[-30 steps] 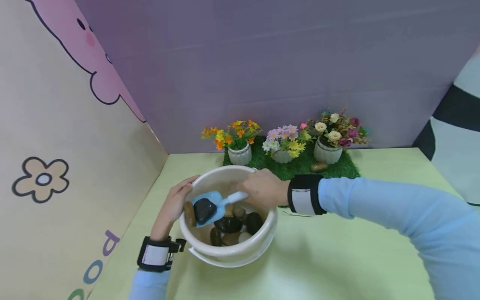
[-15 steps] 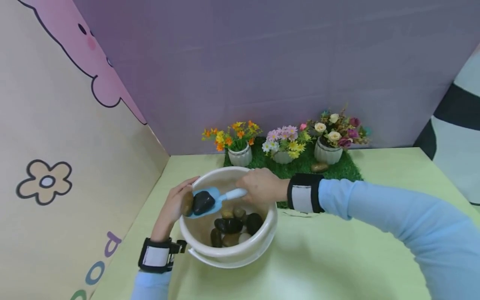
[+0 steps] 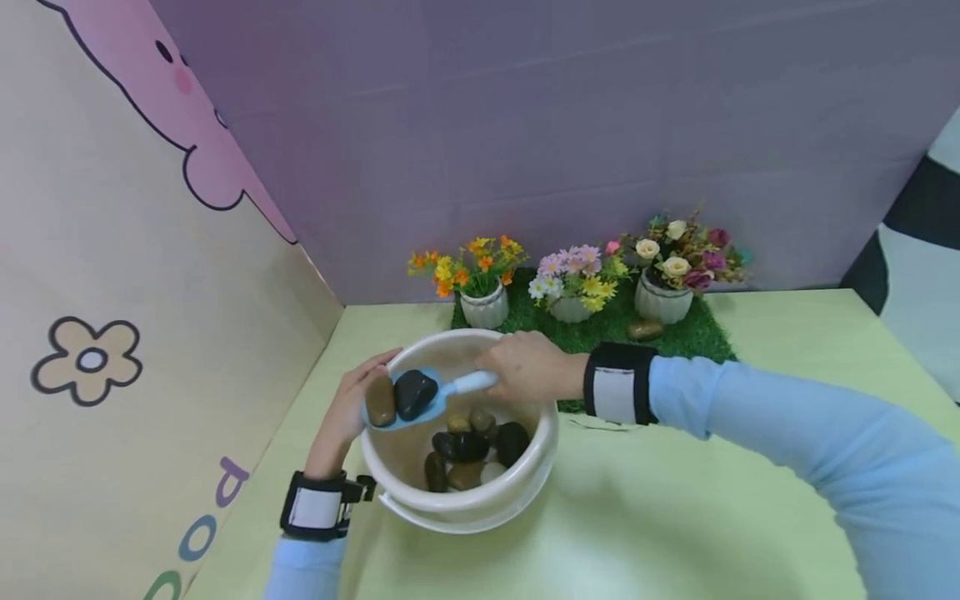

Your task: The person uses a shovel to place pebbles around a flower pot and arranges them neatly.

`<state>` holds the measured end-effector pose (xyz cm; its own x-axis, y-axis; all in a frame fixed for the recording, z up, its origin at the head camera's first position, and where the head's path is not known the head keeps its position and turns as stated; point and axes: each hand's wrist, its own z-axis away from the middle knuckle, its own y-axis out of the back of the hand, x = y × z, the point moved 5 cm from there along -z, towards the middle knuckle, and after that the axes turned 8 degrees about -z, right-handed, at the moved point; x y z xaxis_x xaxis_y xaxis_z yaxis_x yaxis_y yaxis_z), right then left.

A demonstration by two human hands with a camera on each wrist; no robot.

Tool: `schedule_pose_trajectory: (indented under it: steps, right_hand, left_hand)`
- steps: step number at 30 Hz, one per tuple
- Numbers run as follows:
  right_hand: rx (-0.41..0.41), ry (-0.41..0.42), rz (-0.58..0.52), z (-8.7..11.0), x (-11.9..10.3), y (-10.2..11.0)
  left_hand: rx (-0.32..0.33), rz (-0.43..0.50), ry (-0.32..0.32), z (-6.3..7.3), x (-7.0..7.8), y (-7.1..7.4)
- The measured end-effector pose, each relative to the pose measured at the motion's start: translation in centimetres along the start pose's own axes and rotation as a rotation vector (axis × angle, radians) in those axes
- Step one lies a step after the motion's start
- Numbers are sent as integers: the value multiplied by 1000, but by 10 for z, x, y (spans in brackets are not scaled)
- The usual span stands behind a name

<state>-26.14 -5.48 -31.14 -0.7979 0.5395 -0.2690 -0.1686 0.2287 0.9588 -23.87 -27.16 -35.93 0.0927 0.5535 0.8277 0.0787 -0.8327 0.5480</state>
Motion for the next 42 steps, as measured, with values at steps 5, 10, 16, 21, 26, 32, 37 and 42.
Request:
schedule_pose_trajectory:
  steps: [5,10,16,21,26,32,37,42]
  right_hand:
    - [-21,14,6,9,-1,12]
    - [19,-19,2,22,7,39]
    - [52,-120,-15,50,34,64]
    - [75,-210,13,78,62,77]
    - [76,-282,72,105,87,83]
    - [112,-329,99,142,118,79]
    - [106,-357,112,173,149,65]
    - [94,-423,127,204,184,47]
  left_hand:
    - [-12,-4,-3,-2,1,-5]
    - [-2,-41,1,-6,5,-4]
    - [-19,-60,31,-6,7,-3]
    - [-38,-50,29,-8,7,-3]
    - [-39,-49,27,-7,2,-2]
    - [-40,-44,25,-3,-1,-1]
    - [-49,-47,35,3,-1,2]
    - [-54,-28,26,5,3,2]
